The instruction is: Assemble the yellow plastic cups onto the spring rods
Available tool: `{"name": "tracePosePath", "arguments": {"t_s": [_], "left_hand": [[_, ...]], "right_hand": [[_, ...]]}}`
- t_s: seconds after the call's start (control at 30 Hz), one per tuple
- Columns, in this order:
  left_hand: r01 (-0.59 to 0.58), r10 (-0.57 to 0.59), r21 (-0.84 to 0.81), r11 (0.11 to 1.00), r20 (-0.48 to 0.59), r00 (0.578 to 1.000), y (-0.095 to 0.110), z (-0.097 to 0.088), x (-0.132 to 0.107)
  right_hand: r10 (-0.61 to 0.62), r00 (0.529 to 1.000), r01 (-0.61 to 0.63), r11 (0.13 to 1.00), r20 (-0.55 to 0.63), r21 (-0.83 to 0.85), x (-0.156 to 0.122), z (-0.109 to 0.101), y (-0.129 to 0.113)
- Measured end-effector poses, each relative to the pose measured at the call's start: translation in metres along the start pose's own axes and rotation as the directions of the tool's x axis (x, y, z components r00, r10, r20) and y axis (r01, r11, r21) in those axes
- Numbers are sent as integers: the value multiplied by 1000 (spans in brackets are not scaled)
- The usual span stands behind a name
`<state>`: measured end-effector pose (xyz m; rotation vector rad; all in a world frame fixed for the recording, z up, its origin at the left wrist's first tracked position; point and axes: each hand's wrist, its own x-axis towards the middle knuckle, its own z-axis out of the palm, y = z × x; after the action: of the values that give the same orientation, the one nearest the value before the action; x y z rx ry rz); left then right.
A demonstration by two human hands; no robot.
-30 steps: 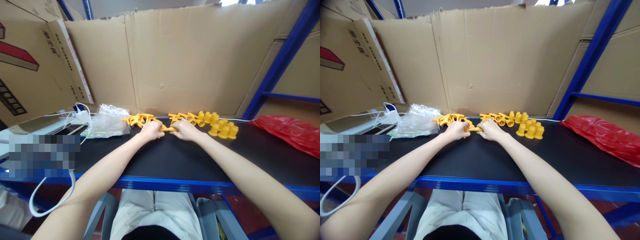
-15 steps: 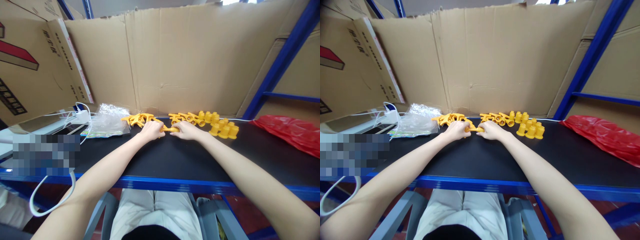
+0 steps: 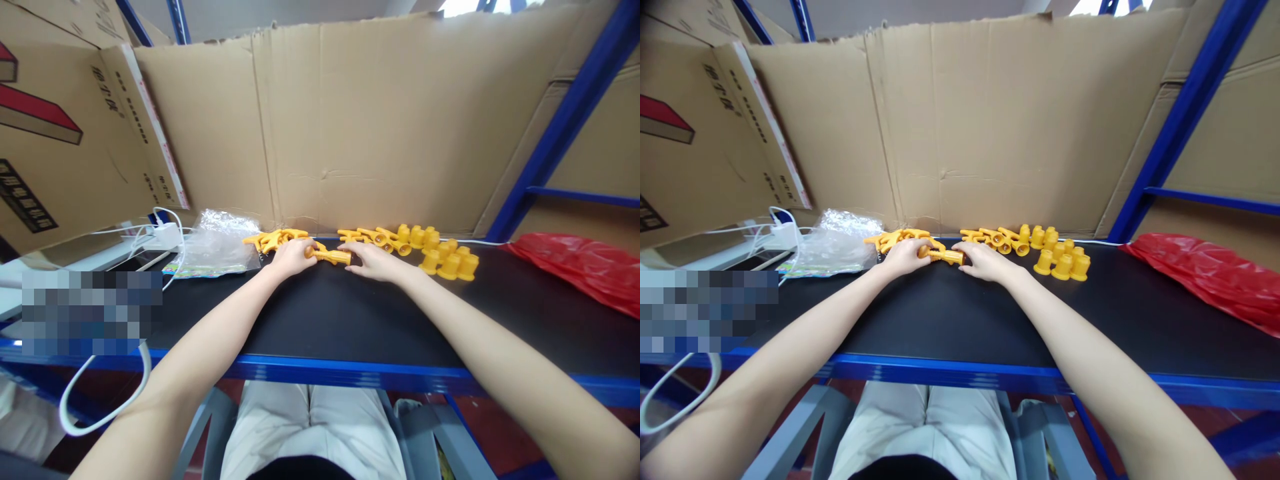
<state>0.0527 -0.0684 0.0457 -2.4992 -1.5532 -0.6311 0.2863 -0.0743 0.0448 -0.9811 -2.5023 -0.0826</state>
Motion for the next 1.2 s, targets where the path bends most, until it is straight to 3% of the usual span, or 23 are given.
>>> {"name": "tracePosePath", "arguments": {"t_s": [0.2,0.3,0.4,0.53,0.7,0.83,1.2], "left_hand": [[-15,-13,-140,990,-194,981,-11,8,4],[-46,13,-158,986,-200,980,-12,12,5],[-123,103,-130,984,-149,983,-10,14,4],[-224,215,-101,969,-92,972,-3,16,2],[-263,261,-92,960,-37,965,1,18,1],[-281,281,-96,955,-19,960,2,19,1],[-305,309,-118,945,18,951,1,25,2]], "right_hand": [[-60,983,46,995,-173,-86,3,-4,-2],[26,952,-88,978,-304,-191,1,-11,3],[121,886,-248,939,-448,-236,-2,-15,16],[216,820,-395,883,-529,-252,-7,-12,37],[299,820,-474,832,-488,-288,-10,0,51],[308,858,-464,808,-411,-363,-7,12,49],[374,879,-476,718,-295,-508,-5,28,44]]}}
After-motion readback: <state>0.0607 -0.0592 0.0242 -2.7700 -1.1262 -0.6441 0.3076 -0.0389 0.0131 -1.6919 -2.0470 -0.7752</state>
